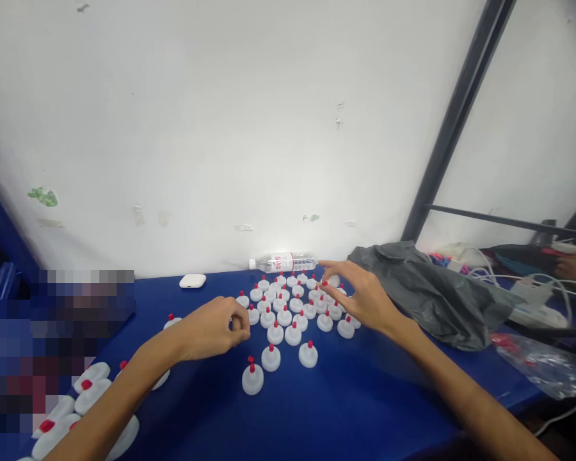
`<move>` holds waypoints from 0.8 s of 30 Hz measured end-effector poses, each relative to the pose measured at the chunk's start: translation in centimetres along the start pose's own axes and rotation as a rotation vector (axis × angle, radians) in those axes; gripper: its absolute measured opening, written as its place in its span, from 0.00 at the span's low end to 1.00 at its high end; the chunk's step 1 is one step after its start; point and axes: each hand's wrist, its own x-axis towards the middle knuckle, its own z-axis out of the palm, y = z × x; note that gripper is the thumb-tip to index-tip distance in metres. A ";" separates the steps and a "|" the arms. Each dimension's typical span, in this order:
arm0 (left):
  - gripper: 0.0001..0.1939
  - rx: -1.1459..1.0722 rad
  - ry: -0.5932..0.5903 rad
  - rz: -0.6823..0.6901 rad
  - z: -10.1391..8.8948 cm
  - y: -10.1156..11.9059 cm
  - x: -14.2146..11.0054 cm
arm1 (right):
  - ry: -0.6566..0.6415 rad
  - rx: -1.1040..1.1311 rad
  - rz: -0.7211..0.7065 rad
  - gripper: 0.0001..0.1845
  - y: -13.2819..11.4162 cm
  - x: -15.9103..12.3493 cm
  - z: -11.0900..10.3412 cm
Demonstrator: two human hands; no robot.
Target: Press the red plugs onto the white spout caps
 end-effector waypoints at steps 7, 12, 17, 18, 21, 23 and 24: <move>0.08 -0.164 -0.202 -0.043 -0.1 -0.1 -0.3 | -0.153 -0.023 -0.041 0.06 -0.1 -0.1 0.1; 0.07 -0.213 -0.245 -0.023 0.4 0.3 0.1 | -0.341 0.015 -0.110 0.08 -0.6 -0.3 0.7; 0.10 -0.164 -0.223 -0.002 0.8 0.4 0.3 | -0.433 0.033 -0.110 0.09 -1.0 -0.4 0.9; 0.11 -0.145 -0.212 0.004 0.9 0.4 0.4 | -0.442 0.036 -0.108 0.08 -1.0 -0.4 0.9; 0.12 -0.082 -0.147 0.034 1.2 0.3 0.4 | -0.454 0.042 -0.106 0.08 -1.1 -0.4 0.8; 0.12 -0.045 -0.070 0.055 1.4 0.4 0.4 | -0.439 0.042 -0.100 0.09 -1.1 -0.3 0.7; 0.12 -0.030 -0.022 0.063 1.4 0.5 0.4 | -0.424 0.040 -0.096 0.10 -1.2 -0.2 0.6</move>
